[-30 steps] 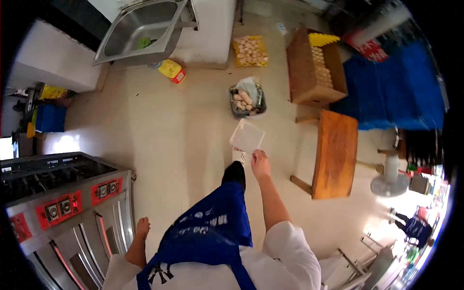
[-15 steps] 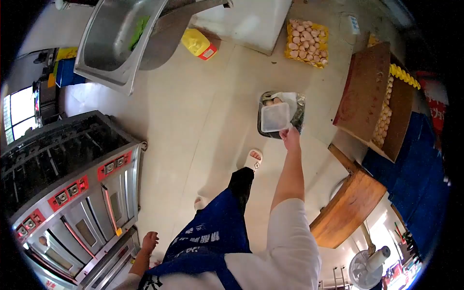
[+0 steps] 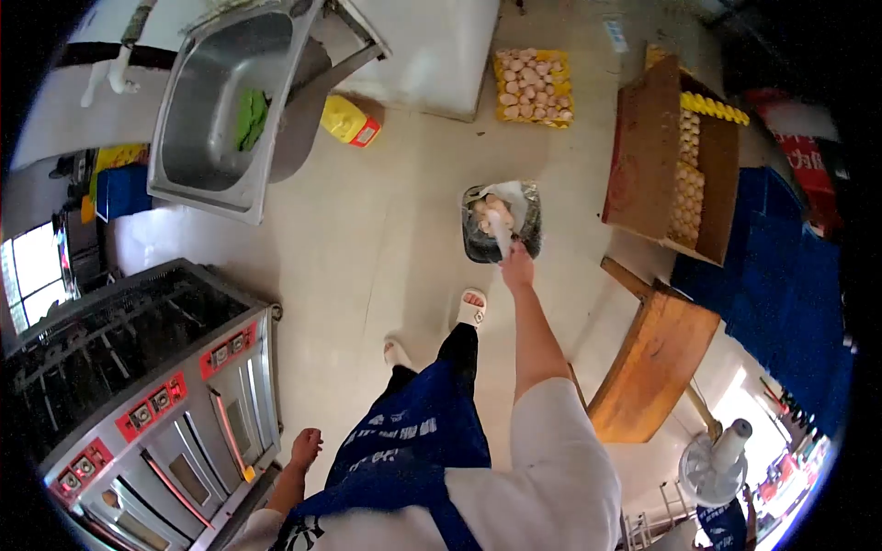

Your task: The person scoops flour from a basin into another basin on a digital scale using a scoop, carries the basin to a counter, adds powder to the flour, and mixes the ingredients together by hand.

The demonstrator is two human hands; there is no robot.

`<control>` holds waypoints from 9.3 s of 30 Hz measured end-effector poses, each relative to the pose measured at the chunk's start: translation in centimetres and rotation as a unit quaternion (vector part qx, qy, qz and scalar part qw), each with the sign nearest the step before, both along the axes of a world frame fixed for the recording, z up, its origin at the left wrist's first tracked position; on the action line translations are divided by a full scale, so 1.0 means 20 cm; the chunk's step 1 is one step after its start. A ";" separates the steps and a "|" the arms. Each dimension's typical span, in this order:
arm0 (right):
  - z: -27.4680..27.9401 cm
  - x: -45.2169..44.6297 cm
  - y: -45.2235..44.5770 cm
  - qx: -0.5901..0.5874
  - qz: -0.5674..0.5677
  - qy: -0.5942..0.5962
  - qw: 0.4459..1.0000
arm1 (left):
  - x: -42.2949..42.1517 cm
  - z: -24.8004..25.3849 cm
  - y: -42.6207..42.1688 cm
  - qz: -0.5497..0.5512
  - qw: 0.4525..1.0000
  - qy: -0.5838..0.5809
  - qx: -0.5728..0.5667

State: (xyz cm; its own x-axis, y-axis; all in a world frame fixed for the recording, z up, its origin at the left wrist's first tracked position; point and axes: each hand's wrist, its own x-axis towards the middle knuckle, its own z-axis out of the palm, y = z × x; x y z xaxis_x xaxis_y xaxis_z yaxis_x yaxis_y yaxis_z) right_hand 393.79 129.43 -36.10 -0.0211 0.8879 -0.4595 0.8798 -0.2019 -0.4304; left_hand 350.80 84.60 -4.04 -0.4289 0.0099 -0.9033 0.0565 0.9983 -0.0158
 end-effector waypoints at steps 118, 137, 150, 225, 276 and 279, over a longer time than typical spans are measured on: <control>2.22 -1.14 -8.03 0.336 -0.773 0.315 0.437 | 0.71 0.41 -3.96 -0.506 0.548 -0.458 0.483; 2.31 -1.42 -8.97 0.385 -0.780 0.116 0.479 | -0.35 0.60 -5.26 -0.355 0.718 -0.536 0.267; 2.31 -1.39 -9.02 0.306 -0.819 0.044 0.483 | 0.12 0.47 -5.06 -0.406 0.708 -0.422 0.394; 2.22 -1.76 -12.68 0.679 -0.439 -0.030 -0.588 | 3.36 1.22 -11.03 -0.715 -0.088 -0.640 0.269; 3.35 -0.84 -13.13 0.522 -0.766 -0.108 -0.359 | 2.94 1.72 -11.03 -0.549 -0.467 -0.676 0.155; 3.39 -0.81 -13.15 0.498 -0.785 -0.125 -0.347 | 2.90 1.72 -11.01 -0.567 -0.441 -0.678 0.157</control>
State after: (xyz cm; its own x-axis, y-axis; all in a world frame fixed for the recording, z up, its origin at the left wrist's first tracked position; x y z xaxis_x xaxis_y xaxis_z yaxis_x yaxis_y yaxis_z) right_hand 377.59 -133.53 31.63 -0.2697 -0.9041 -0.3316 0.2020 0.2836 -0.9374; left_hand 408.73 -135.51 30.40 -0.1456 -0.9393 0.3106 -0.7506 0.3094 0.5838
